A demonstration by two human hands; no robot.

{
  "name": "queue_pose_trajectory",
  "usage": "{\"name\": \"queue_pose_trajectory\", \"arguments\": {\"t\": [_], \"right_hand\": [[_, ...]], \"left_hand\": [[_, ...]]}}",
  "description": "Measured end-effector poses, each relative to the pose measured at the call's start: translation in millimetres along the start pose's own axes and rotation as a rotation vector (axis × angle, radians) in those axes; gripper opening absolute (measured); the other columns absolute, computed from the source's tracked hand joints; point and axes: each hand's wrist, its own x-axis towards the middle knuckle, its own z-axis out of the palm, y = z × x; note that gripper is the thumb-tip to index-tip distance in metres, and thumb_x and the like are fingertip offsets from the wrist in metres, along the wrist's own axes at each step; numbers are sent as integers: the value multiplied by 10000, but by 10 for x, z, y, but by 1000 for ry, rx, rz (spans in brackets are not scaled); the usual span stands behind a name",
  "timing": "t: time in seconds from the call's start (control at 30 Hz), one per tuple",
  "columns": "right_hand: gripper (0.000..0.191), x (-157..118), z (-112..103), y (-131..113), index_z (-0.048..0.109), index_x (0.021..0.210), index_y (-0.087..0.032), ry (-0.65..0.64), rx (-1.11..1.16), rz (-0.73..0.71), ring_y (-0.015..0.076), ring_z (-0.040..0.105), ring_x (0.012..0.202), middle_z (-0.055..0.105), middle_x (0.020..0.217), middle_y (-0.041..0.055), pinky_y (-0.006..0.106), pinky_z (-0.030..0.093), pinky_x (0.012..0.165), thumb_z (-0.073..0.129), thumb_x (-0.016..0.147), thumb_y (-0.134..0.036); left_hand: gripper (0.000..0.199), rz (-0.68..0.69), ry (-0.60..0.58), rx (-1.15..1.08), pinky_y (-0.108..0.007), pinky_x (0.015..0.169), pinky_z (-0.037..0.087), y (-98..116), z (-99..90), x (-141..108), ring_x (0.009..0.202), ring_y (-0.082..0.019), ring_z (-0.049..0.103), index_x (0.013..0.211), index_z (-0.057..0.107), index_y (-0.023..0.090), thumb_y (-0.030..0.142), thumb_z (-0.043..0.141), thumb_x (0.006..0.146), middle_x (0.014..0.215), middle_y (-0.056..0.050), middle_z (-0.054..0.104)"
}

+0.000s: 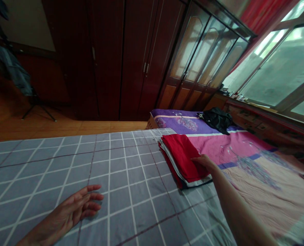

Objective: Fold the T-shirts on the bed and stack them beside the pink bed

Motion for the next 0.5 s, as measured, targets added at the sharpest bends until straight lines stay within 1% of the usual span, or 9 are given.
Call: {"name": "queue_pose_trajectory", "arguments": {"t": [0.07,0.17,0.23,0.3,0.37,0.5], "right_hand": [[176,-72,-60,-33,636,812,-121,-93,66,27,190,638,528,662,573,49,252,487,458,685,756,-281],[184,-147,-130,-74,646,826,-134,-233,159,80,221,690,642,713,706,111,282,554,569,658,771,-310],[196,-156,-144,-94,643,834,-123,-282,203,114,231,702,702,718,762,144,299,570,635,636,785,-312],[193,-143,-134,-106,634,821,-115,-291,231,140,237,704,700,715,756,157,315,575,658,623,791,-306],[165,-128,-111,-113,627,808,-121,-282,257,145,234,702,673,714,735,146,322,578,659,622,789,-285],[124,-134,-82,-150,622,830,-130,-256,319,99,234,691,616,719,724,120,335,578,619,640,768,-235]], "left_hand": [[398,15,-8,1,-369,879,478,27,60,-19,968,-239,631,1240,528,202,330,587,868,1153,-120,633],[394,38,-40,-12,-360,860,479,53,114,-33,935,-221,636,1218,540,190,309,616,851,1135,-126,635],[377,48,-42,-18,-351,849,478,65,133,-36,919,-210,637,1199,547,183,299,621,848,1122,-123,637],[362,59,-45,-18,-341,834,477,71,143,-34,906,-204,639,1188,548,177,295,614,852,1106,-119,639],[356,69,-54,-15,-335,823,475,72,145,-27,905,-205,642,1188,543,176,292,606,857,1098,-116,640],[348,77,-58,-14,-324,806,467,74,151,-20,902,-203,643,1189,533,168,276,596,864,1092,-117,637]]}}
